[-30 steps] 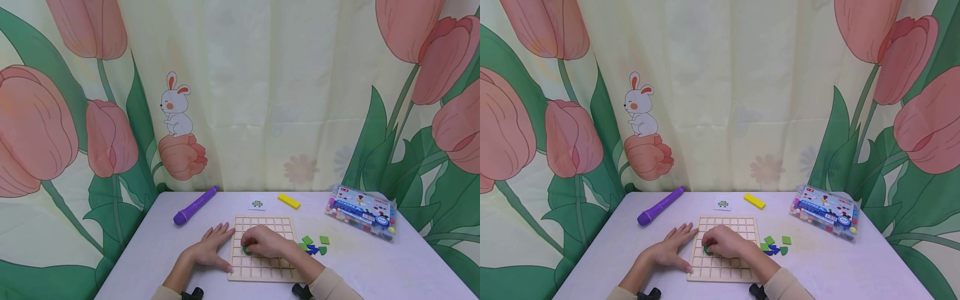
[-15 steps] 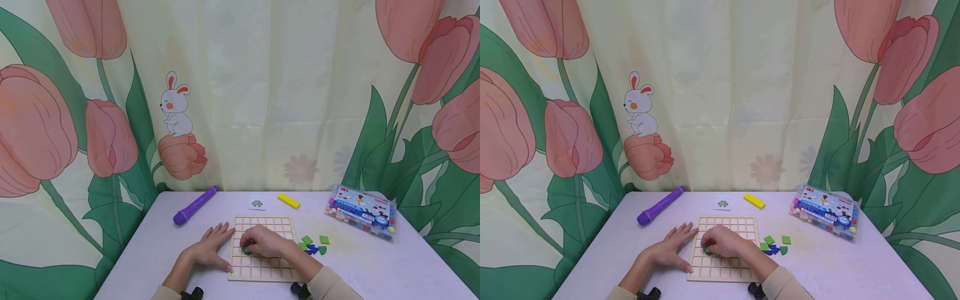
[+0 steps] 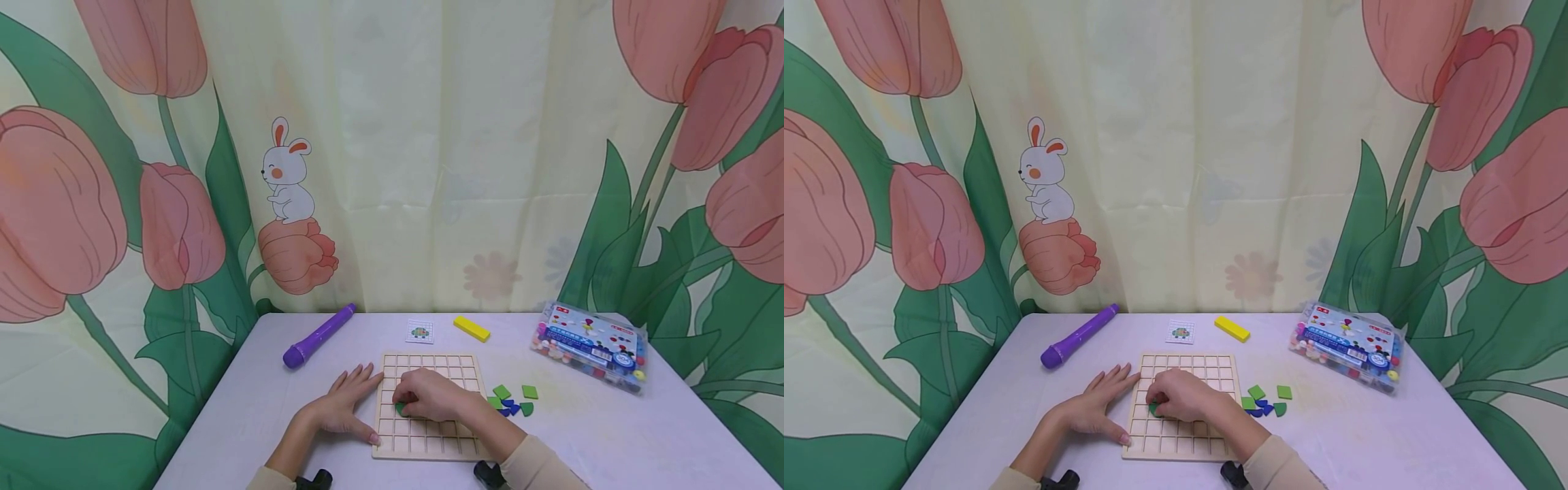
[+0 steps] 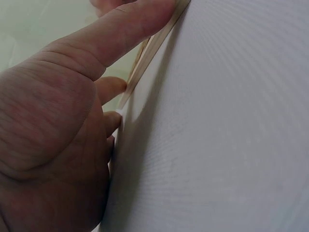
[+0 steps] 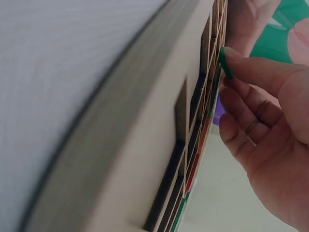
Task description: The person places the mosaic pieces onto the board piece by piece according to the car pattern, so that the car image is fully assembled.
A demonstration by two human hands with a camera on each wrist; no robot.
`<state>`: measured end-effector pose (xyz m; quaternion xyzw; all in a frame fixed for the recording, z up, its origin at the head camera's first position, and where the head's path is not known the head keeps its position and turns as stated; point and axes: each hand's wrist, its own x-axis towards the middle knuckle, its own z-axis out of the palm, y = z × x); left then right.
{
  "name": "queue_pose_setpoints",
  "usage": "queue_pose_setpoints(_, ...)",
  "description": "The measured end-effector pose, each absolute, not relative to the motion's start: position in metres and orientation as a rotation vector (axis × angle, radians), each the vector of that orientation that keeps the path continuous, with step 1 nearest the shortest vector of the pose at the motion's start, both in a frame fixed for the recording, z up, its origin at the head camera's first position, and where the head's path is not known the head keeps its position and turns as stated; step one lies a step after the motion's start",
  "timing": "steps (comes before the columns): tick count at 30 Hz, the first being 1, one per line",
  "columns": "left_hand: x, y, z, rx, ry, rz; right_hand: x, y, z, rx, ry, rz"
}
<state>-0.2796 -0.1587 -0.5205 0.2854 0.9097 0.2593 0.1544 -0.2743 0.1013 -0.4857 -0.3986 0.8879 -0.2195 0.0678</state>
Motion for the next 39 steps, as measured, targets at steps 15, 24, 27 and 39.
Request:
queue_pose_setpoints(15,-0.28,-0.159,-0.521,0.826,2.607,0.744,-0.27,0.102,-0.482,-1.181,2.714,-0.523)
queue_pose_setpoints(24,-0.282,-0.159,-0.522,0.821,2.607,0.733,-0.27,0.106,-0.478,-1.137,2.696,-0.576)
queue_pose_setpoints(27,-0.282,-0.158,-0.522,0.807,2.602,0.739,-0.269,0.116,-0.471,-1.079,2.689,-0.681)
queue_pose_setpoints(39,-0.283,-0.158,-0.525,0.794,2.61,0.734,-0.263,0.178,-0.445,-0.845,2.818,-0.926)
